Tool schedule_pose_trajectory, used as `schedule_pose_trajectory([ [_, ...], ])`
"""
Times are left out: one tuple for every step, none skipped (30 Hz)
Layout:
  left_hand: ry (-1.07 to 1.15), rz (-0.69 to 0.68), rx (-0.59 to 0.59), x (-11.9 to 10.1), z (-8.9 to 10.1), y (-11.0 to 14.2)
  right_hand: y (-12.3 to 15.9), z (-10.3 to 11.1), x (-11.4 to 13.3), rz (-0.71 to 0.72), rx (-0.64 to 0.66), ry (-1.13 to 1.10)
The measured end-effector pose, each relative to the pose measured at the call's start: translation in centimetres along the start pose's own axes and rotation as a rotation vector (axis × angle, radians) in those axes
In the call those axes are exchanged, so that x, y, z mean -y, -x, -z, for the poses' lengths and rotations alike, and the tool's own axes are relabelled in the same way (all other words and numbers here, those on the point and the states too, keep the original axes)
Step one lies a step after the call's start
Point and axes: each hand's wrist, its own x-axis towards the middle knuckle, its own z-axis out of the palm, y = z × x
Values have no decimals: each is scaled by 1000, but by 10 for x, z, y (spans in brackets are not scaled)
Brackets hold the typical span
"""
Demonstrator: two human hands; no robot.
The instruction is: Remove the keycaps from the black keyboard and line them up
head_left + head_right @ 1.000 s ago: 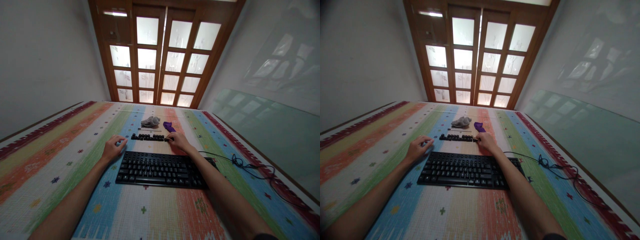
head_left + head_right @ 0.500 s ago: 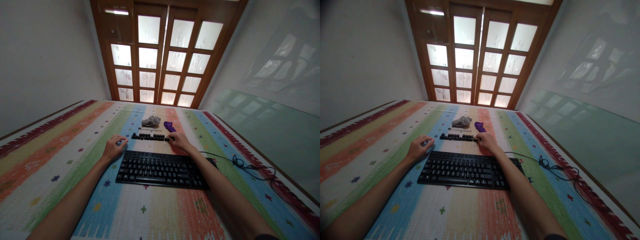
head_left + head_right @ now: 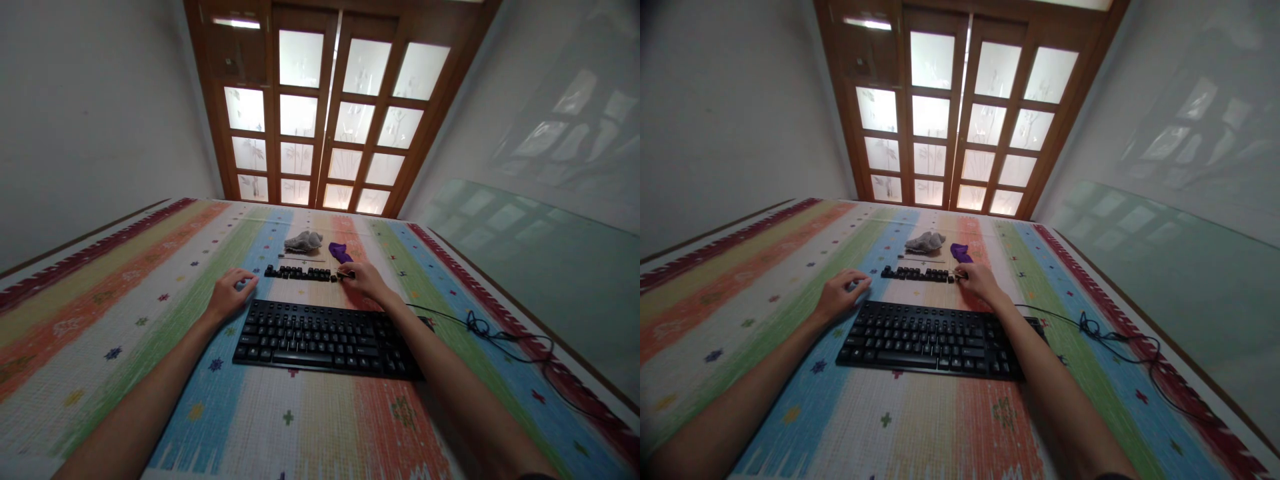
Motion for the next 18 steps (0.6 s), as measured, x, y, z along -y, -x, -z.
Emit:
schedule_pose_trajectory([
  [1,2,3,0,0,0,0,0,0,-2,4,1],
  [1,3,5,0,0,0,0,1,-1,-3,9,3],
  [0,3,9,0,0,0,0,1,-1,-3,14,6],
  [0,3,11,0,0,0,0,1,-1,-3,18,10],
  [0,2,13,0,0,0,1,1,-1,-4,22,16],
  [2,2,14,-1,0,0,1,1,-1,-5,24,22],
  [4,2,14,-1,0,0,1,1,-1,-7,26,28],
  [6,3,13,-1,0,0,1,0,-1,-8,28,34],
  [9,4,12,-1,0,0,2,0,-1,-10,28,40],
  [10,4,10,-1,0,0,2,0,-1,-10,27,45],
  [11,3,9,-1,0,0,2,-1,-1,-10,26,49],
  [11,2,7,-1,0,1,3,-1,-1,-10,24,53],
  [11,0,5,-1,0,1,3,-1,-1,-10,21,56],
  [10,-1,3,-1,0,1,3,-1,-1,-9,18,58],
  [8,-3,3,-1,0,1,3,-1,-1,-8,15,59],
  [7,-3,4,-1,0,1,3,-1,-1,-6,12,58],
  [6,-3,6,-1,0,1,3,-1,-1,-3,8,57],
  [6,-2,7,-2,0,1,3,-1,-1,1,4,54],
])
